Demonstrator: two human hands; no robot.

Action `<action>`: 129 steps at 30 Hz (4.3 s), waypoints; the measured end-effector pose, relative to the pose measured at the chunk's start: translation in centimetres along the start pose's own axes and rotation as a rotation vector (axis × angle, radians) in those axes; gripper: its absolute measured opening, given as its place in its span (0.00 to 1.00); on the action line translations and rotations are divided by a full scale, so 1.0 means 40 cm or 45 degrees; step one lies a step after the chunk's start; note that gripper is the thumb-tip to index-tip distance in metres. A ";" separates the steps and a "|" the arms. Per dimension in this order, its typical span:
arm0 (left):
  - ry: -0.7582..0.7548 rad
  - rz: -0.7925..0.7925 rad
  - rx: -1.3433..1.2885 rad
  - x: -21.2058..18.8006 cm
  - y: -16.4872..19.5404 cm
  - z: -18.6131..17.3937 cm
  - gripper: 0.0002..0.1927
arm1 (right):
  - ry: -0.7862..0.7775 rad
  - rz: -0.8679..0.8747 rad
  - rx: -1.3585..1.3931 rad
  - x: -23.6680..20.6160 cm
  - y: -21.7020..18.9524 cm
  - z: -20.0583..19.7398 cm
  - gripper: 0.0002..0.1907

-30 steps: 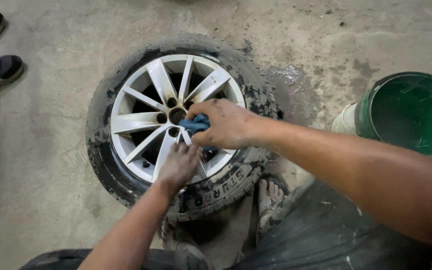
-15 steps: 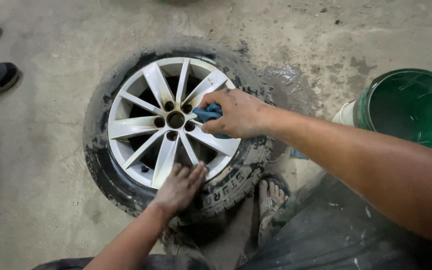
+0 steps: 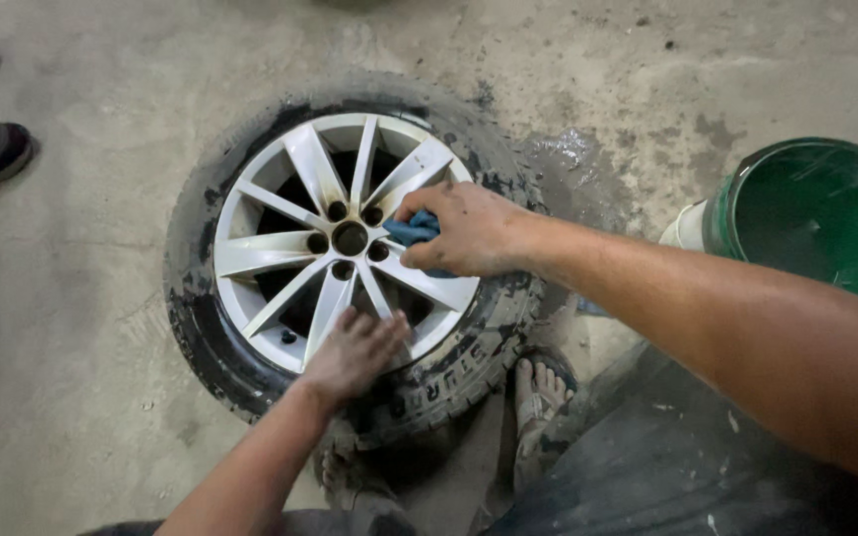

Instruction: The person scrubs the white alloy rim of a car tire with a blue sponge and a small brush, focusing on the spokes and center hub. They repeatedly dip the sponge into a nearby green bucket of water and wipe the rim surfaces.

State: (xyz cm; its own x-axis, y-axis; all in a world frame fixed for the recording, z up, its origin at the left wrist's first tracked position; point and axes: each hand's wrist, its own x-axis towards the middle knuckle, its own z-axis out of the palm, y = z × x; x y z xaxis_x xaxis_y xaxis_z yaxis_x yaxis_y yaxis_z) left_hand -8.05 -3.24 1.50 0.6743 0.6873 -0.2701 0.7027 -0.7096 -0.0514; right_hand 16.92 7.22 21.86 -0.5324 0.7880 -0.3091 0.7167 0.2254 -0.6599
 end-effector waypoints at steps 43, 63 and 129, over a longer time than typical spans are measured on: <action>0.449 -1.128 -2.426 0.007 -0.017 -0.324 0.13 | -0.393 0.041 -0.008 0.078 0.107 0.079 0.39; 0.711 -1.028 -2.618 -0.021 0.067 -0.378 0.10 | -0.140 0.007 0.813 -0.065 0.025 0.125 0.15; 1.331 -1.253 -2.144 0.075 -0.062 -0.349 0.11 | 0.542 0.106 -0.125 0.165 0.163 0.360 0.18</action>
State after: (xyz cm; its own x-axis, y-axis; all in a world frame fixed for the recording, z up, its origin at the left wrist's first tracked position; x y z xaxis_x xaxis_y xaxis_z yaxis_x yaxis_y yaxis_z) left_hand -4.60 2.77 14.24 -0.4708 0.8600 -0.1968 -0.1028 0.1681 0.9804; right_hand 11.59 5.65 5.66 -0.2533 0.9667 -0.0354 0.7996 0.1887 -0.5701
